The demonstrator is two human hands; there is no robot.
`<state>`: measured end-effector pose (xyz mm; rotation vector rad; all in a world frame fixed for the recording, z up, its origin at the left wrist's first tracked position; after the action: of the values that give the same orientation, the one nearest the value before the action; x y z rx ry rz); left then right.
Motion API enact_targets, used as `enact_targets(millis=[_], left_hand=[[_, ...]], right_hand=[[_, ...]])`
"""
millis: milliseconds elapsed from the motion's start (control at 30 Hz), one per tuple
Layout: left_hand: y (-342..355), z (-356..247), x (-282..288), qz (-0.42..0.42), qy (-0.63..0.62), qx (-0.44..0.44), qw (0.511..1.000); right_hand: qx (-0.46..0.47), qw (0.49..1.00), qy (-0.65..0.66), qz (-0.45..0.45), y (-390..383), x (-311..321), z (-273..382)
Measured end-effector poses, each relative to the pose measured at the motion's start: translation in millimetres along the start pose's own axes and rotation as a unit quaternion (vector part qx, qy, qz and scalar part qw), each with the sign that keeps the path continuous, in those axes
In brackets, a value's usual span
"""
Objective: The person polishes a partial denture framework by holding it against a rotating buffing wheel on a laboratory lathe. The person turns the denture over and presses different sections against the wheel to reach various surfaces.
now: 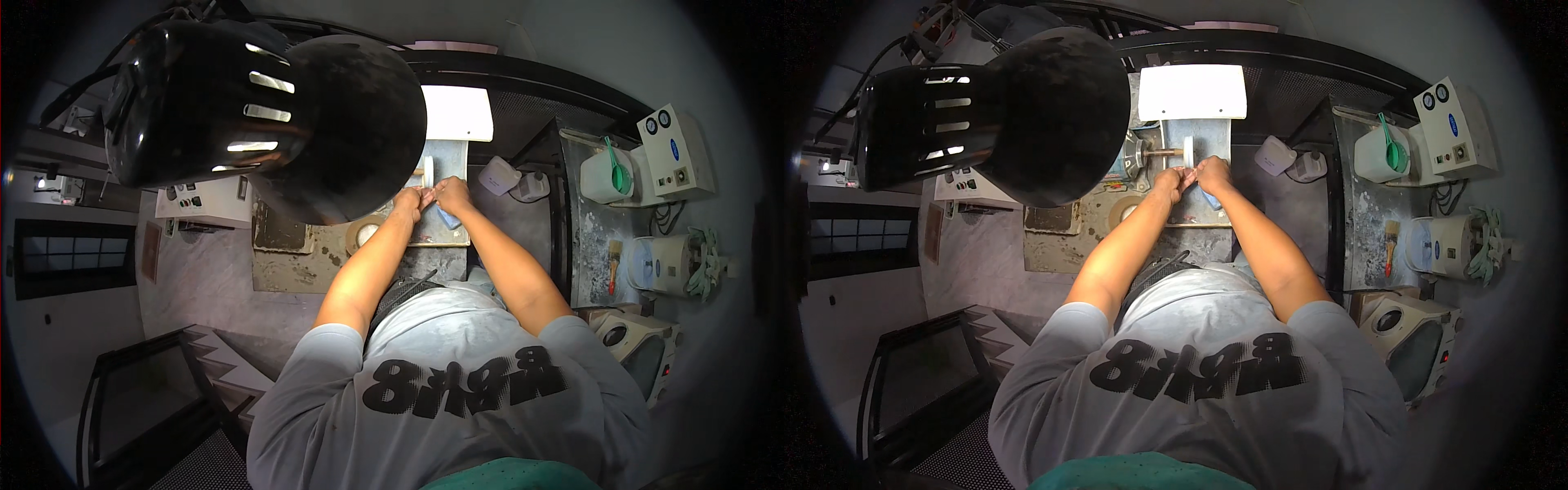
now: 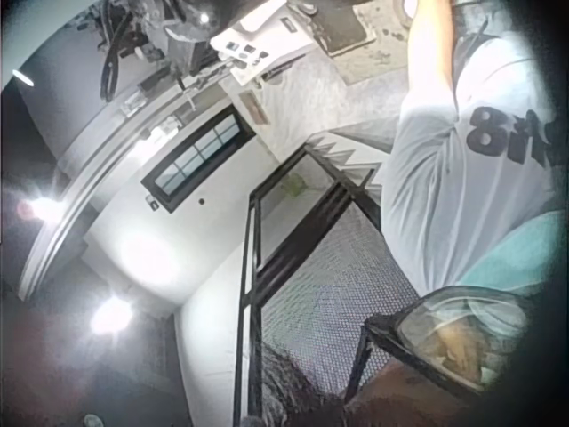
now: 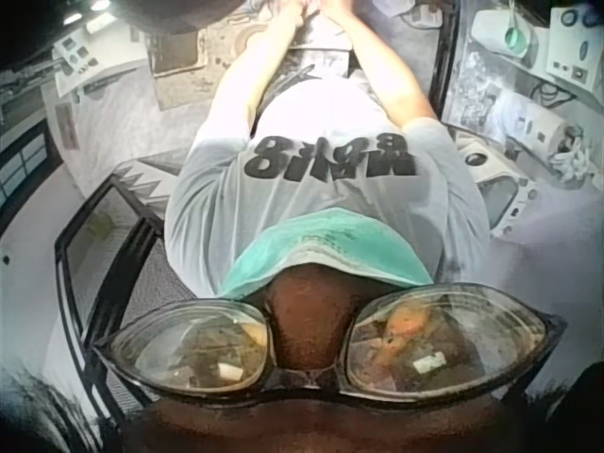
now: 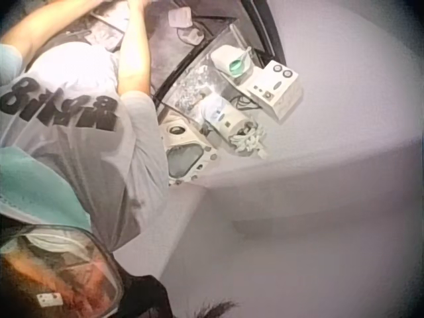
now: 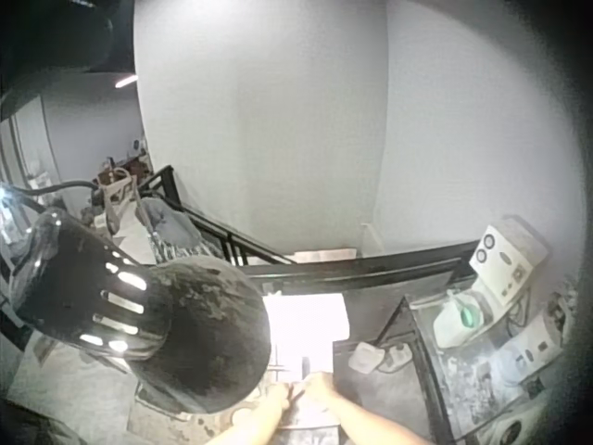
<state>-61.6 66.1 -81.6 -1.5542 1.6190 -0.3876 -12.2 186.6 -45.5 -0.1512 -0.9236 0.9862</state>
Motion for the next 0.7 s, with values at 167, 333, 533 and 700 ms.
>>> enact_targets(millis=[167,333,533,700], left_hand=[[-5,-6,-2,-0.012,0.013,-0.002,1.0],[2,-7,-2,-0.003,0.09,-0.042,0.995],[9,-1,-6,0.042,0.116,-0.035,0.992],[10,-2,7,0.02,0.05,-0.004,0.999]], right_hand=[[0.051,0.998,-0.036,0.011,-5,1,8],[-0.02,0.991,0.119,0.056,-18,0,6],[-0.025,0.982,0.181,0.048,-16,1,-4],[-0.03,0.988,0.141,0.06,-25,0,12]])
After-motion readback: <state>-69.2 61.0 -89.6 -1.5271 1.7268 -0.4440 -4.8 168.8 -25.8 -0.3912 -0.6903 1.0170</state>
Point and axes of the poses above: each hand's wrist, its own y-axis towards the middle knuckle, its own x-axis out of the back of the hand, z = x × y, the point moved 4 cm from there along y, towards the middle knuckle, and after that the axes turned 9 degrees about -x, right-handed, at the moved point
